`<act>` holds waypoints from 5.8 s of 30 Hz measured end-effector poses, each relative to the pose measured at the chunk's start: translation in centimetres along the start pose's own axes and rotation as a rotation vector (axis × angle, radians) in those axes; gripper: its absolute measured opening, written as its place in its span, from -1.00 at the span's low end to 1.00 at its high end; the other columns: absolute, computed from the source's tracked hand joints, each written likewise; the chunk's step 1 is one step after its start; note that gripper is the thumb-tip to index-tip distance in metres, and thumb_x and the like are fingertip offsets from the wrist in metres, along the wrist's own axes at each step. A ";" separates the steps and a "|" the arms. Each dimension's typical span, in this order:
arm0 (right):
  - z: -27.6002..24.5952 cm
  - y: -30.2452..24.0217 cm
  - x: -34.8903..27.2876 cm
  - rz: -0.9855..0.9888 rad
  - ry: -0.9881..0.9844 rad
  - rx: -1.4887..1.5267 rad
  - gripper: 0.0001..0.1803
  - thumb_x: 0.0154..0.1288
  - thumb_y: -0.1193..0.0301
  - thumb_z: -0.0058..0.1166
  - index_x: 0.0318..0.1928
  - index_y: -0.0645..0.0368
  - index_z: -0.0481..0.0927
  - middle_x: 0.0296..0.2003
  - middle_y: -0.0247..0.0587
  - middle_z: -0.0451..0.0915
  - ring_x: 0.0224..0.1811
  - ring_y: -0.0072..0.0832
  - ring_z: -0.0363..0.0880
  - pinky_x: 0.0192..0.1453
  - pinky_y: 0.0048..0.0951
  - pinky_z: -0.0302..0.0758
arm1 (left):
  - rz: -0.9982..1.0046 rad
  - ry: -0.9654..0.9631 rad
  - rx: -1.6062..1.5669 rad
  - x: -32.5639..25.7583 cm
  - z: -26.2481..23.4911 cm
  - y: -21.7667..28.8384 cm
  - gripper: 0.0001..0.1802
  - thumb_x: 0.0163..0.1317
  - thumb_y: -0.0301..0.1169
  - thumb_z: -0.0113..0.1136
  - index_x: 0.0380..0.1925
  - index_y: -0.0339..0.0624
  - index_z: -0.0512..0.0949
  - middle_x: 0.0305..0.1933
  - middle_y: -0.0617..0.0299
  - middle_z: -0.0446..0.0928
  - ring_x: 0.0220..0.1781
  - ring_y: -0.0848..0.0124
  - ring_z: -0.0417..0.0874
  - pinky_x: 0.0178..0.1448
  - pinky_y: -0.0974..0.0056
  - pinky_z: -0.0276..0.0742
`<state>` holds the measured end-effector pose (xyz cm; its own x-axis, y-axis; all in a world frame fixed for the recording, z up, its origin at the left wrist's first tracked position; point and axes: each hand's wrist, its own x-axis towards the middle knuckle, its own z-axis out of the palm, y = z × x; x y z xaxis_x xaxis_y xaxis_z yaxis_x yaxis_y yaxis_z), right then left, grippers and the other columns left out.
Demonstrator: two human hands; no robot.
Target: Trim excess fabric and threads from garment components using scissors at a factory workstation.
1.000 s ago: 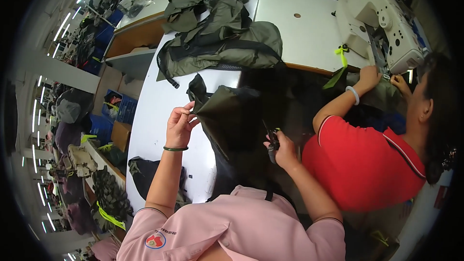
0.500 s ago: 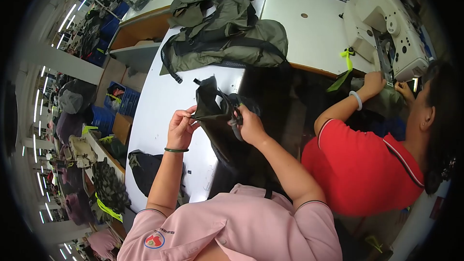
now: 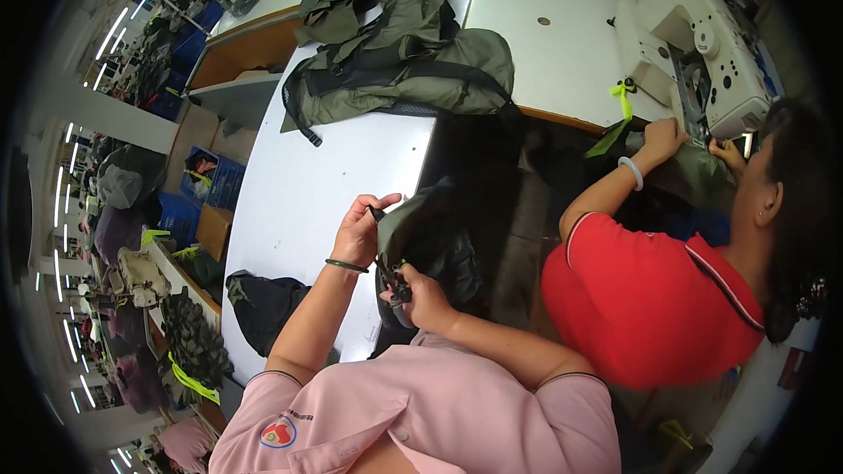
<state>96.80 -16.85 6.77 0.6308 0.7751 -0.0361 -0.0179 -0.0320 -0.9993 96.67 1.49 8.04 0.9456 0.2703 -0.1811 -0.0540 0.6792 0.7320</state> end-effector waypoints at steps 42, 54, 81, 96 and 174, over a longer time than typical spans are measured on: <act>-17.8 1.3 -2.8 -0.125 0.700 -0.479 -0.67 0.10 0.43 0.30 -0.18 0.26 0.46 -0.46 -0.08 0.60 -0.39 -0.11 0.62 -0.33 -0.24 0.52 | -0.213 -0.262 0.648 12.6 15.2 -2.2 -0.90 0.33 -0.45 0.15 -0.24 -0.10 0.64 -0.48 0.55 0.44 -0.53 0.71 0.24 -0.43 0.54 0.15; -15.1 0.7 -3.5 -0.071 0.623 -0.397 -0.67 0.16 0.35 0.30 -0.19 0.26 0.47 -0.44 -0.06 0.59 -0.38 -0.09 0.62 -0.33 -0.24 0.51 | -0.229 -0.163 0.537 10.7 12.6 -1.6 -0.90 0.36 -0.47 0.10 -0.19 -0.14 0.59 -0.28 0.38 0.56 -0.35 0.58 0.55 -0.20 0.44 0.54; -11.0 2.8 -7.1 -0.165 0.376 -0.440 -0.57 -0.19 0.58 0.29 -0.22 0.17 0.45 -0.36 -0.10 0.57 -0.29 -0.04 0.56 -0.24 -0.14 0.48 | -1.052 -0.114 0.693 1.3 6.7 -11.3 -0.41 0.24 0.19 0.07 -0.27 -0.18 0.57 -0.43 0.25 0.57 -0.47 0.40 0.63 -0.34 0.32 0.61; -10.4 1.9 -7.5 -0.283 0.368 -0.482 -0.72 -0.10 0.58 0.22 -0.36 0.16 0.41 -0.43 -0.17 0.54 -0.41 -0.09 0.50 -0.32 -0.17 0.43 | -0.492 0.043 0.311 0.3 10.4 -10.5 -0.75 0.12 -0.71 0.26 -0.39 -0.09 0.45 -0.41 0.26 0.56 -0.46 0.40 0.64 -0.49 0.28 0.64; 41.1 6.3 -14.8 0.131 -0.375 -0.560 -0.59 0.08 0.30 0.37 -0.21 0.25 0.45 -0.34 0.05 0.62 -0.25 0.03 0.59 -0.16 -0.17 0.49 | 0.208 0.900 1.192 -59.5 -27.9 -1.6 -0.80 0.06 -0.46 0.32 -0.29 -0.24 0.58 -0.26 0.08 0.55 -0.19 0.14 0.59 -0.12 0.21 0.51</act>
<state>55.46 -2.54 0.76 0.3374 0.9056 -0.2568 0.3920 -0.3832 -0.8364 31.53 3.34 -0.73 0.4237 0.9057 -0.0171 0.5445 -0.2396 0.8038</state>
